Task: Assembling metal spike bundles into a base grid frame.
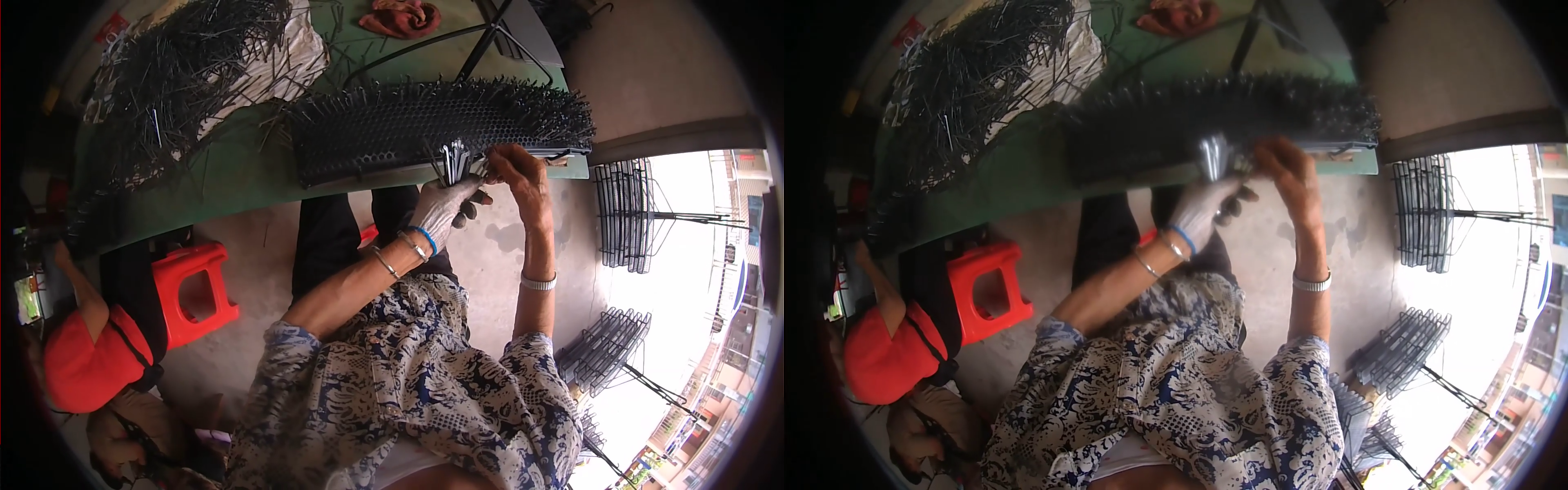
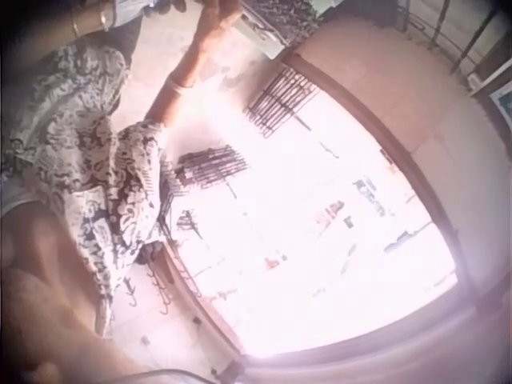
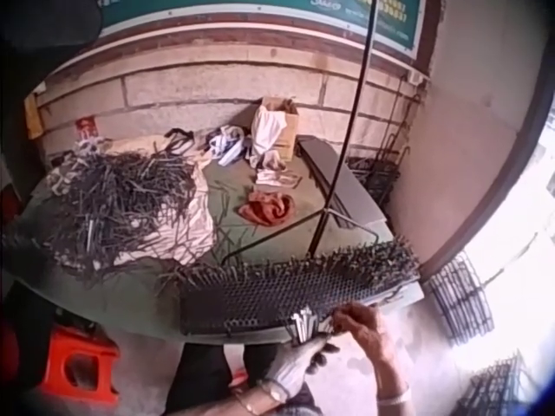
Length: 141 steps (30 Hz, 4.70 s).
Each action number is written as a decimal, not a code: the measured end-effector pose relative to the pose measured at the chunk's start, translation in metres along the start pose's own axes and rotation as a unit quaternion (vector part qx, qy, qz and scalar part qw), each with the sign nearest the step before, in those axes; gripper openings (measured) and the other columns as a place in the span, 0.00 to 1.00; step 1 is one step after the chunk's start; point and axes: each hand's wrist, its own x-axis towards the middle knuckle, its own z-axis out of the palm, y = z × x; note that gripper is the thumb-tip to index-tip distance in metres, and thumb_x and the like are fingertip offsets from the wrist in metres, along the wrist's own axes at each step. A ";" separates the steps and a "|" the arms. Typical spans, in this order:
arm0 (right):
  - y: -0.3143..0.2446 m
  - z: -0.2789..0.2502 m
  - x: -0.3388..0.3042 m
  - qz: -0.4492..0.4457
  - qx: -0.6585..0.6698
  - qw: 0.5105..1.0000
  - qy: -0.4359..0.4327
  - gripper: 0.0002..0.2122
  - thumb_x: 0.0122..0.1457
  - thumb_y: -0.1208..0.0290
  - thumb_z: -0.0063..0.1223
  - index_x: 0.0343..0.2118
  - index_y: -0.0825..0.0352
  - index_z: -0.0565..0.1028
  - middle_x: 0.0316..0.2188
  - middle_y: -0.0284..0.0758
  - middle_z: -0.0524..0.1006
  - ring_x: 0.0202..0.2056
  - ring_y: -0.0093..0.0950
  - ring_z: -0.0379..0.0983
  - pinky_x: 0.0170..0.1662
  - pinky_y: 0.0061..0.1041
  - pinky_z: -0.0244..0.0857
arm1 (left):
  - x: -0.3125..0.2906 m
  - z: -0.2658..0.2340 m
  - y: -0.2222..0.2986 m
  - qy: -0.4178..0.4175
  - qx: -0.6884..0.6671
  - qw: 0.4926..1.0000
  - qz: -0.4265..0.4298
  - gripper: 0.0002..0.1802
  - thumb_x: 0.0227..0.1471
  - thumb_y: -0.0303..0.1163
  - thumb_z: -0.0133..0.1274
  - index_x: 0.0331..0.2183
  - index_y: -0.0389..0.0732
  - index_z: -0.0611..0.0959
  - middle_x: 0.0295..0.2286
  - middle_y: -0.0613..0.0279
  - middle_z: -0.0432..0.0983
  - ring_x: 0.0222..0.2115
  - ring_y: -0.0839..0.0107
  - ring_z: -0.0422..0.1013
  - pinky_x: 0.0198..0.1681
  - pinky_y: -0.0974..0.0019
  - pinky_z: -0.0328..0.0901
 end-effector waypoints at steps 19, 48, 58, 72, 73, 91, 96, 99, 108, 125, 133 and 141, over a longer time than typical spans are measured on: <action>-0.014 -0.051 0.031 -0.200 -0.252 0.891 0.320 0.05 0.62 0.75 0.50 0.34 0.71 0.76 0.23 0.33 0.79 0.26 0.18 0.75 0.33 0.18 0.68 | 0.023 -0.007 -0.004 -0.029 -0.049 0.996 -0.072 0.14 0.59 0.42 0.50 0.37 0.41 0.79 0.28 0.57 0.81 0.24 0.73 0.76 0.24 0.69 0.72; 0.001 -0.056 0.052 -0.176 -0.348 0.873 0.292 0.07 0.63 0.72 0.48 0.35 0.68 0.76 0.21 0.33 0.79 0.25 0.19 0.75 0.31 0.21 0.66 | 0.027 -0.014 -0.005 -0.036 -0.087 0.989 -0.110 0.11 0.59 0.37 0.51 0.36 0.40 0.81 0.29 0.56 0.81 0.27 0.69 0.78 0.28 0.63 0.75; 0.011 -0.075 0.072 -0.238 -0.468 0.804 0.279 0.07 0.63 0.71 0.48 0.35 0.67 0.75 0.18 0.35 0.76 0.21 0.24 0.74 0.29 0.24 0.65 | 0.027 -0.015 -0.004 -0.042 -0.079 0.989 -0.119 0.11 0.59 0.37 0.51 0.36 0.40 0.82 0.29 0.56 0.81 0.27 0.69 0.77 0.28 0.62 0.75; -0.014 -0.065 0.067 -0.157 -0.420 0.864 0.231 0.07 0.63 0.70 0.48 0.36 0.67 0.75 0.19 0.34 0.77 0.21 0.22 0.76 0.28 0.23 0.67 | 0.028 -0.020 -0.006 -0.040 -0.077 0.989 -0.121 0.10 0.58 0.36 0.52 0.36 0.40 0.82 0.29 0.58 0.81 0.27 0.71 0.77 0.27 0.64 0.75; -0.015 -0.064 0.067 -0.149 -0.414 0.870 0.222 0.07 0.63 0.70 0.48 0.36 0.67 0.75 0.18 0.34 0.77 0.21 0.22 0.76 0.27 0.23 0.67 | 0.028 -0.020 -0.006 -0.038 -0.075 0.989 -0.122 0.10 0.58 0.36 0.52 0.36 0.40 0.82 0.29 0.58 0.81 0.27 0.71 0.77 0.27 0.64 0.75; -0.014 -0.071 0.072 -0.146 -0.357 0.896 0.218 0.09 0.62 0.67 0.50 0.37 0.67 0.77 0.19 0.34 0.77 0.21 0.19 0.73 0.27 0.22 0.65 | 0.028 -0.021 -0.007 -0.045 -0.071 0.989 -0.120 0.11 0.59 0.36 0.52 0.37 0.39 0.82 0.29 0.56 0.82 0.26 0.71 0.78 0.25 0.66 0.74; -0.015 -0.078 0.073 -0.155 -0.379 0.891 0.194 0.08 0.62 0.69 0.50 0.37 0.67 0.77 0.20 0.34 0.77 0.20 0.20 0.73 0.26 0.22 0.65 | 0.030 -0.022 -0.008 -0.044 -0.068 0.989 -0.123 0.11 0.59 0.36 0.52 0.37 0.39 0.82 0.29 0.57 0.82 0.25 0.71 0.78 0.24 0.67 0.74; -0.015 -0.082 0.075 -0.173 -0.397 0.883 0.180 0.07 0.62 0.70 0.50 0.36 0.67 0.76 0.20 0.34 0.77 0.20 0.20 0.73 0.26 0.22 0.65 | 0.029 -0.021 -0.007 -0.042 -0.065 0.989 -0.125 0.12 0.59 0.36 0.52 0.37 0.39 0.82 0.29 0.57 0.82 0.25 0.71 0.78 0.24 0.68 0.73; -0.018 -0.087 0.078 -0.190 -0.422 0.873 0.152 0.07 0.63 0.70 0.49 0.36 0.68 0.76 0.22 0.34 0.77 0.20 0.19 0.72 0.25 0.22 0.64 | 0.031 -0.024 -0.008 -0.046 -0.062 0.990 -0.120 0.12 0.59 0.36 0.52 0.37 0.39 0.82 0.29 0.57 0.82 0.25 0.71 0.77 0.23 0.69 0.73; -0.008 -0.071 0.082 -0.186 -0.474 0.852 0.121 0.07 0.63 0.72 0.47 0.32 0.69 0.73 0.21 0.39 0.78 0.25 0.28 0.79 0.30 0.25 0.69 | 0.025 -0.020 -0.008 -0.040 -0.070 0.991 -0.104 0.12 0.59 0.37 0.51 0.37 0.38 0.81 0.29 0.56 0.81 0.25 0.71 0.77 0.25 0.67 0.74; -0.018 -0.064 0.074 -0.162 -0.447 0.869 0.141 0.08 0.63 0.70 0.47 0.32 0.69 0.74 0.21 0.38 0.79 0.26 0.27 0.80 0.29 0.24 0.69 | 0.022 -0.023 0.000 -0.022 -0.054 0.992 -0.109 0.11 0.59 0.37 0.52 0.36 0.39 0.82 0.28 0.58 0.80 0.22 0.75 0.73 0.21 0.72 0.69; -0.011 -0.069 0.074 -0.167 -0.415 0.883 0.145 0.07 0.63 0.71 0.47 0.33 0.68 0.75 0.22 0.35 0.80 0.25 0.23 0.78 0.29 0.23 0.68 | 0.019 -0.018 -0.001 -0.018 -0.048 0.994 -0.098 0.12 0.58 0.37 0.53 0.37 0.39 0.82 0.25 0.60 0.79 0.18 0.79 0.68 0.17 0.75 0.62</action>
